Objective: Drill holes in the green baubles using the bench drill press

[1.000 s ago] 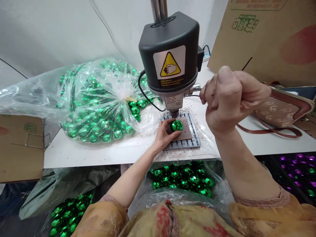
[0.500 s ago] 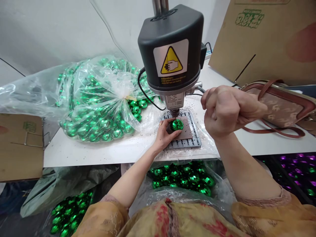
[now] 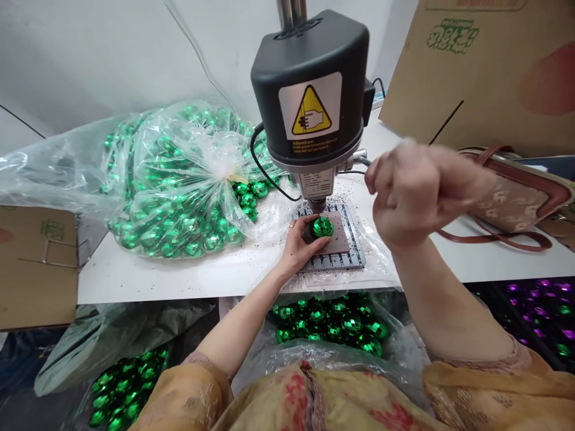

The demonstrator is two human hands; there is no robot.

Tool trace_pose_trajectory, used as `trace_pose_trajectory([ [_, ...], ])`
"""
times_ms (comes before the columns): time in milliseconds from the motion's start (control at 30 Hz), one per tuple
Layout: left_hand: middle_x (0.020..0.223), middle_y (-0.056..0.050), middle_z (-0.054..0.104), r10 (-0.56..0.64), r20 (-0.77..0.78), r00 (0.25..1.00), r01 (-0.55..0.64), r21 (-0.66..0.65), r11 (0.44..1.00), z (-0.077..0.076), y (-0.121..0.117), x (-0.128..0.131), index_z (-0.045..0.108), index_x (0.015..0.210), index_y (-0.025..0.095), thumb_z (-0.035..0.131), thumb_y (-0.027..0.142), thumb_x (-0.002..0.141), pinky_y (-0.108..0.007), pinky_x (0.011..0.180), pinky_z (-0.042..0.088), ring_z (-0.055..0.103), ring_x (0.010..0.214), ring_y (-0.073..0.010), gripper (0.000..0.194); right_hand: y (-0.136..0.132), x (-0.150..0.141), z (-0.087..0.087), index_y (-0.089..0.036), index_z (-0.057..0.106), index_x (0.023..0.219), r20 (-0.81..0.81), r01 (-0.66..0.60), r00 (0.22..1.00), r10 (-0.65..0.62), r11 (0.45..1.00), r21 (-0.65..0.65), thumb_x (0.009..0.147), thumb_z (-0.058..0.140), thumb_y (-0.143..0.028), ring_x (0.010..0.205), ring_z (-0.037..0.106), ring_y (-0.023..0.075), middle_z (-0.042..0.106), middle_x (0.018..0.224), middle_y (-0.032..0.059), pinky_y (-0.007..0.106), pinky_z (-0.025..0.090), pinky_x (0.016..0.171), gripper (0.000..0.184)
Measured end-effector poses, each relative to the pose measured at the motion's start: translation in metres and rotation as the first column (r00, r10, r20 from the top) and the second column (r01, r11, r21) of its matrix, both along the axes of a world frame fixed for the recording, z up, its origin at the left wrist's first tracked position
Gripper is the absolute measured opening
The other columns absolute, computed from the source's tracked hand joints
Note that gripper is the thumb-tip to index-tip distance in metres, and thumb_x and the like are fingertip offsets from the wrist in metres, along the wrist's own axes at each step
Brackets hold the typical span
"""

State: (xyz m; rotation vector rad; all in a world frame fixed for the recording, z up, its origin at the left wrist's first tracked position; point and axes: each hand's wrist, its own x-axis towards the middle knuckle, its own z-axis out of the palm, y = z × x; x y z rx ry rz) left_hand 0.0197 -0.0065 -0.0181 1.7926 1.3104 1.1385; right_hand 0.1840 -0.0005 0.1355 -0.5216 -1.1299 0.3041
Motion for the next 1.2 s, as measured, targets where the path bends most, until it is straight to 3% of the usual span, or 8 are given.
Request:
trace_pose_trajectory([
  [200, 0.111, -0.009, 0.067, 0.095, -0.005, 0.995, -0.093, 0.155, 0.983, 0.018, -0.038, -0.001, 0.059, 0.117, 0.021, 0.078, 0.042, 0.081, -0.04, 0.092, 0.054, 0.066, 0.105, -0.0242, 0.045, 0.017, -0.005, 0.043, -0.022, 0.036, 0.051, -0.06, -0.097, 0.992, 0.109, 0.98, 0.176, 0.089, 0.065, -0.026, 0.037, 0.027, 0.0056, 0.029, 0.042, -0.007, 0.028, 0.017, 0.041, 0.048],
  [333, 0.114, -0.011, 0.068, -0.26, -0.248, 0.933, 0.325, 0.278, 0.904, 0.016, -0.104, -0.025, 0.058, 0.122, 0.023, 0.076, 0.04, 0.083, -0.038, 0.088, 0.056, 0.067, 0.105, -0.0249, 0.046, 0.018, -0.003, 0.043, -0.025, 0.033, 0.051, -0.03, -0.1, 0.994, 0.104, 0.988, 0.115, 0.081, 0.06, -0.066, 0.04, 0.033, 0.0051, 0.031, 0.043, -0.006, 0.028, 0.02, 0.046, 0.058],
  [433, 0.122, -0.012, 0.068, -0.441, -0.587, 0.679, 0.548, 0.006, 0.836, -0.013, -0.149, -0.051, 0.059, 0.126, 0.025, 0.068, 0.036, 0.089, -0.039, 0.087, 0.057, 0.068, 0.103, -0.0262, 0.04, 0.018, -0.002, 0.041, -0.027, 0.029, 0.051, -0.057, -0.131, 0.989, 0.138, 0.985, 0.115, 0.073, 0.058, -0.077, 0.038, 0.033, 0.005, 0.032, 0.043, -0.0062, 0.029, 0.02, 0.044, 0.061],
  [533, 0.138, -0.014, 0.062, -0.459, -0.766, 0.451, 0.392, -0.292, 0.872, -0.047, -0.178, -0.07, 0.055, 0.138, 0.026, 0.063, 0.025, 0.089, -0.044, 0.094, 0.056, 0.066, 0.117, -0.03, 0.049, 0.021, -0.002, 0.04, -0.027, 0.029, 0.05, -0.086, -0.146, 0.984, 0.157, 0.982, 0.12, 0.073, 0.064, -0.072, 0.038, 0.035, 0.0055, 0.034, 0.045, -0.0056, 0.03, 0.019, 0.043, 0.062],
  [700, 0.15, -0.017, 0.053, -0.444, -0.786, 0.429, 0.324, -0.325, 0.888, -0.051, -0.191, -0.074, 0.047, 0.148, 0.026, 0.066, 0.027, 0.086, -0.052, 0.1, 0.053, 0.063, 0.126, -0.0378, 0.065, 0.018, -0.002, 0.037, -0.023, 0.036, 0.053, -0.098, -0.122, 0.985, 0.141, 0.975, 0.185, 0.088, 0.063, -0.021, 0.034, 0.031, 0.0061, 0.03, 0.042, -0.0072, 0.031, 0.015, 0.041, 0.045],
  [833, 0.115, -0.006, 0.073, -0.38, -0.611, 0.694, 0.467, -0.018, 0.884, -0.006, -0.152, -0.073, 0.063, 0.125, 0.033, 0.054, 0.024, 0.093, -0.037, 0.077, 0.059, 0.073, 0.089, -0.0245, 0.034, 0.011, -0.004, 0.036, -0.022, 0.037, 0.054, -0.071, -0.097, 0.992, 0.105, 0.988, 0.118, 0.09, 0.055, -0.015, 0.036, 0.031, 0.0063, 0.031, 0.043, -0.0067, 0.031, 0.02, 0.041, 0.041],
  [933, 0.098, -0.005, 0.072, -0.026, -0.484, 0.875, 0.178, 0.271, 0.946, 0.03, -0.079, -0.087, 0.065, 0.103, 0.026, 0.048, 0.013, 0.093, -0.035, 0.084, 0.057, 0.07, 0.094, -0.0214, 0.023, 0.01, -0.006, 0.036, -0.022, 0.035, 0.052, -0.106, -0.054, 0.992, 0.067, 0.991, 0.124, 0.089, 0.057, -0.016, 0.036, 0.03, 0.0063, 0.03, 0.042, -0.0066, 0.032, 0.019, 0.041, 0.044],
  [1200, 0.079, -0.001, 0.054, 0.296, -0.573, 0.764, -0.157, 0.28, 0.947, 0.047, 0.072, -0.127, 0.057, 0.081, 0.015, 0.081, 0.012, 0.075, -0.074, 0.113, 0.022, 0.053, 0.116, -0.0348, 0.025, 0.016, -0.005, 0.033, -0.02, 0.042, 0.048, -0.123, -0.079, 0.987, 0.102, 0.981, 0.18, 0.086, 0.063, -0.016, 0.033, 0.027, 0.0063, 0.032, 0.039, -0.0064, 0.03, 0.017, 0.038, 0.044],
])
